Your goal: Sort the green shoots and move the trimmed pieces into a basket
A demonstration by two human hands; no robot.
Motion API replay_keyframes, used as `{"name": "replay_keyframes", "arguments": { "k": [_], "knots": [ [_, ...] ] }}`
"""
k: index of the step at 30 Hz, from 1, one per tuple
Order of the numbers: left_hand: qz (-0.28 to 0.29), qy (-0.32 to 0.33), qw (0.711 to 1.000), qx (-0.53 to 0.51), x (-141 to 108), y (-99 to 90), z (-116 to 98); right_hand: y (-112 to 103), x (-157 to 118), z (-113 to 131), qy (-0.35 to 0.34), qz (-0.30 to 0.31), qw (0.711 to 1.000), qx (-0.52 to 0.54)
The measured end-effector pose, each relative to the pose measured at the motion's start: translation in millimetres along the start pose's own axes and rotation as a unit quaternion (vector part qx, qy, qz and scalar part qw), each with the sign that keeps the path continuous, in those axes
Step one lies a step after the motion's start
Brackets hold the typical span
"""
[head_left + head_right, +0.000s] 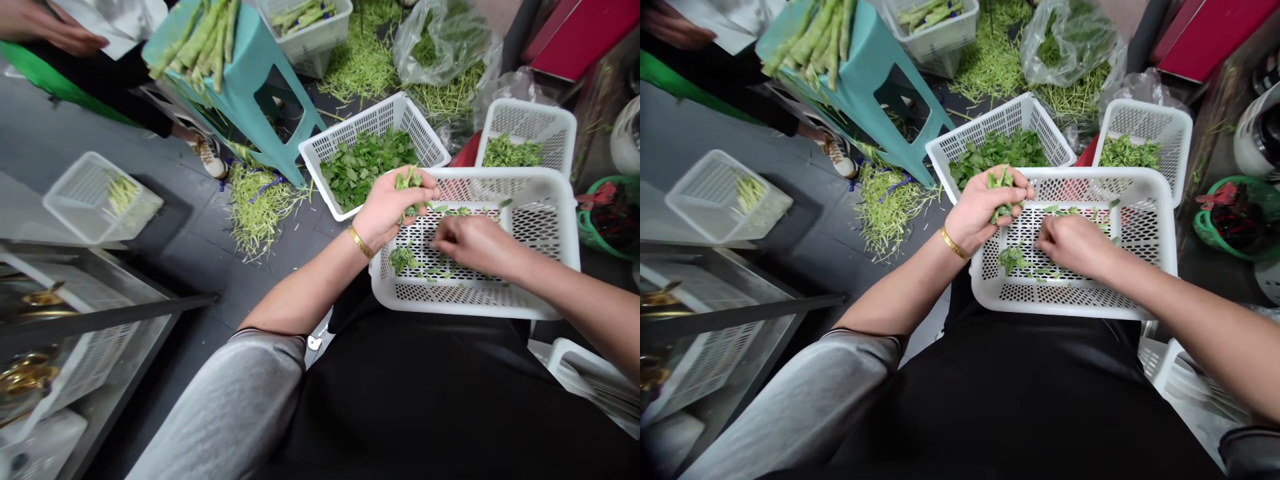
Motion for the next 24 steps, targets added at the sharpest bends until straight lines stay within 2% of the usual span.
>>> {"name": "replay_keyframes", "arguments": {
  "k": [4, 6, 7, 9, 11, 13, 15, 17, 18, 19, 21, 22, 24],
  "knots": [
    [0.014, -0.003, 1.0, 0.003, 2.1, -0.9, -2.1, 34.2, -4.1, 22.4, -0.057, 0.084, 0.976, -0.192],
    [0.046, -0.014, 0.999, 0.019, 1.1, 0.4, 1.6, 32.9, -3.0, 21.3, -0.065, 0.103, 0.97, -0.21],
    [0.067, -0.017, 0.997, 0.029, 0.3, 1.6, 3.7, 25.5, -2.2, 17.9, -0.068, 0.104, 0.974, -0.192],
    [0.116, -0.014, 0.992, 0.049, -1.8, 5.3, 6.9, -1.3, -1.4, 6.9, -0.068, 0.082, 0.989, -0.102],
    [0.16, -0.002, 0.985, 0.062, -3.5, 9.6, 8.5, -35.9, -2.6, -7.0, -0.05, 0.028, 0.998, 0.036],
    [0.171, 0.019, 0.983, 0.061, -3.3, 11.1, 7.7, -61.5, -4.5, -20.3, -0.017, -0.013, 0.981, 0.191],
    [0.135, 0.048, 0.989, 0.045, -0.2, 6.8, 4.7, -66.1, -2.4, -27.8, 0.015, -0.001, 0.943, 0.333],
    [0.078, 0.07, 0.994, 0.022, 3.5, -1.5, 1.5, -53.9, 5.4, -27.3, 0.032, 0.022, 0.914, 0.403],
    [0.053, 0.073, 0.996, 0.009, 4.7, -5.8, 0.4, -44.5, 10.6, -23.3, 0.025, 0.023, 0.922, 0.385],
    [0.031, 0.074, 0.997, -0.005, 5.4, -9.7, -0.6, -34.0, 15.9, -16.7, 0.007, 0.016, 0.945, 0.327],
    [0.008, 0.069, 0.997, -0.029, 4.6, -14.1, -2.6, -8.8, 24.3, 2.0, -0.052, 0.008, 0.99, 0.134],
    [0.003, 0.068, 0.997, -0.036, 3.4, -14.9, -3.8, 4.3, 26.7, 11.0, -0.085, 0.012, 0.996, 0.032],
    [0.005, 0.064, 0.997, -0.037, 0.2, -14.2, -6.1, 21.1, 28.8, 20.6, -0.133, 0.016, 0.986, -0.103]
  ]
}}
Point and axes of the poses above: each hand's wrist, its own x-axis towards the middle knuckle, its own y-axis out of the palm, z = x × y, the point moved 6 cm from there along x, towards the middle knuckle, and after that the axes turned 13 degrees about y, right-handed, at the moved point
